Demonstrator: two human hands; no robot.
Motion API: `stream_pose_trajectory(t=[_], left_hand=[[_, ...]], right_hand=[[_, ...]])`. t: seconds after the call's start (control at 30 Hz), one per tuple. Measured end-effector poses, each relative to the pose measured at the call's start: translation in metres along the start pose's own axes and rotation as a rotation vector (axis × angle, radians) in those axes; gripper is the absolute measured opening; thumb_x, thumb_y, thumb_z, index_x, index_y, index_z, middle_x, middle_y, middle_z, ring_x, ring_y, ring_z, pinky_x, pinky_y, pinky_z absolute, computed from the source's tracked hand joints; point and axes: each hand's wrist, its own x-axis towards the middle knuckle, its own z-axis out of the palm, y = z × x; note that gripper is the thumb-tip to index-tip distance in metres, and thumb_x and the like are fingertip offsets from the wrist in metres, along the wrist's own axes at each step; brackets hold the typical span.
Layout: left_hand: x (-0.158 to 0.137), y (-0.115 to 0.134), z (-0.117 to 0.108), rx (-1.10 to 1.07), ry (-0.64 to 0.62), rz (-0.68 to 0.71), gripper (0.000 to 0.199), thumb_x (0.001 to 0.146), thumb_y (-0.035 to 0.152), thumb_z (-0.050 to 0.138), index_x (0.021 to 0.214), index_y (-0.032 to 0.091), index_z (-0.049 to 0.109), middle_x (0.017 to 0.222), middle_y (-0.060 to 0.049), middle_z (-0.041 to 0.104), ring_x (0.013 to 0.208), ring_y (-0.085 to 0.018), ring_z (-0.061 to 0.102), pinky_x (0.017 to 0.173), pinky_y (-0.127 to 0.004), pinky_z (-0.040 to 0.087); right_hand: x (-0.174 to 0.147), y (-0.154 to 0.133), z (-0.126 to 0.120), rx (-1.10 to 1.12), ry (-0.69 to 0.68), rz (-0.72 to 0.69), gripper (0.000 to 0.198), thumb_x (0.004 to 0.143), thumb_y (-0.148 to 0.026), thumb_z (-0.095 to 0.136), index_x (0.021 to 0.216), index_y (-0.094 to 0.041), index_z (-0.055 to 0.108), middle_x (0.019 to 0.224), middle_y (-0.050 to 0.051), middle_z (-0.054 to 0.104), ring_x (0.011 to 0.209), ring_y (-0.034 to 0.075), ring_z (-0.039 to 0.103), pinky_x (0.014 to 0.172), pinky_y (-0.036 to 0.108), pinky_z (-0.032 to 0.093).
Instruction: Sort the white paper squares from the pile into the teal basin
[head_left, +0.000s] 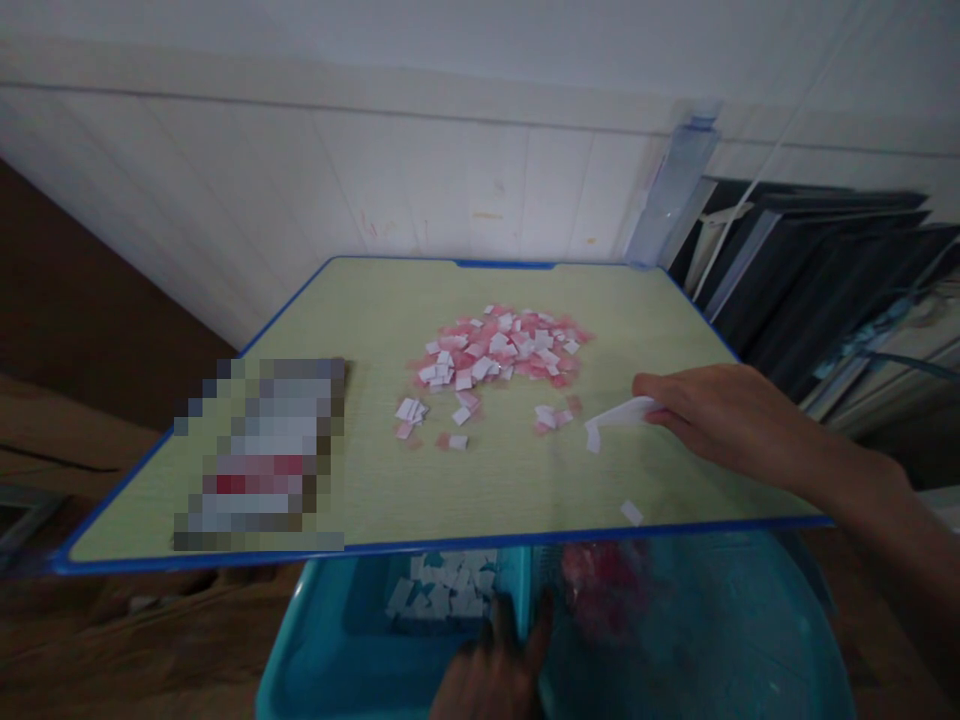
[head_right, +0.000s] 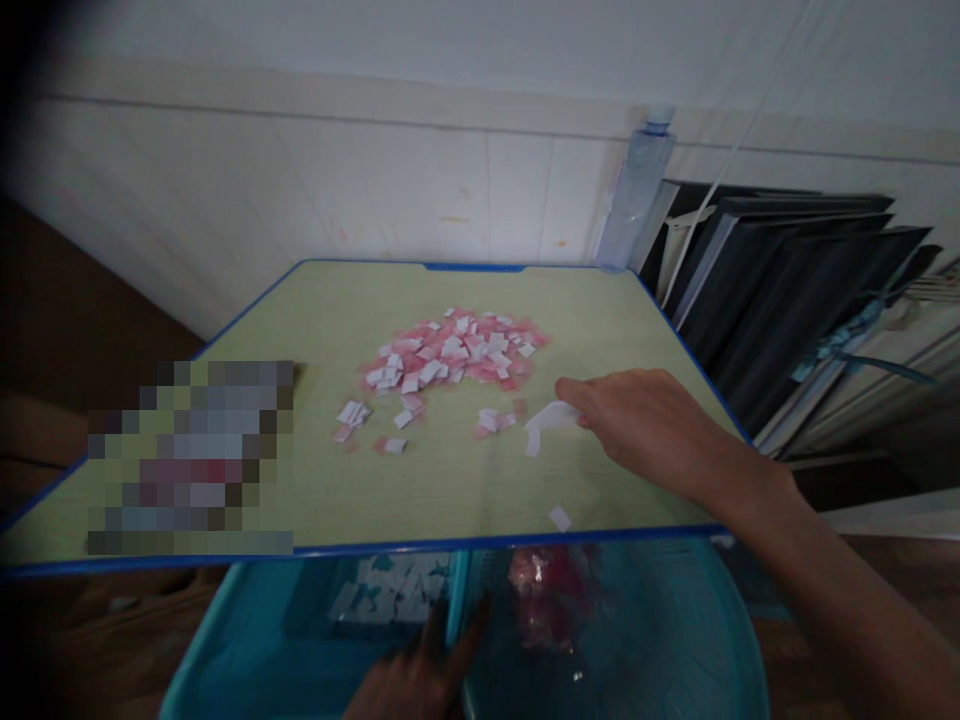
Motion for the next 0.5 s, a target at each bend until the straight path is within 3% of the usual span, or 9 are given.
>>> stream_pose_trajectory(t=[0.3, 0.5], left_hand=[[-0.001, 0.002, -0.005, 0.014, 0.045, -0.016, 0.065, 0.081, 0.005, 0.045, 0.141, 0.029, 0.038, 0.119, -0.024, 0.063, 0.067, -0.022, 0.069, 0.059, -0.033, 0.057], [-0.002, 0.002, -0.005, 0.025, 0.051, -0.013, 0.065, 0.082, 0.006, 0.045, 0.142, 0.029, 0.036, 0.122, -0.026, 0.06, 0.068, -0.021, 0.069, 0.061, -0.032, 0.057]], right_hand=[[-0.006, 0.003, 0.002, -0.047, -0.004, 0.002, 0.021, 0.09, -0.017, 0.039, 0.095, -0.021, 0.059, 0.076, 0.006, 0.066, 0.067, 0.022, 0.062, 0.057, 0.032, 0.034], [-0.036, -0.005, -0.019, 0.083, -0.069, 0.028, 0.022, 0.091, -0.023, 0.042, 0.076, -0.024, 0.057, 0.069, 0.0, 0.065, 0.061, 0.016, 0.061, 0.054, 0.028, 0.036]])
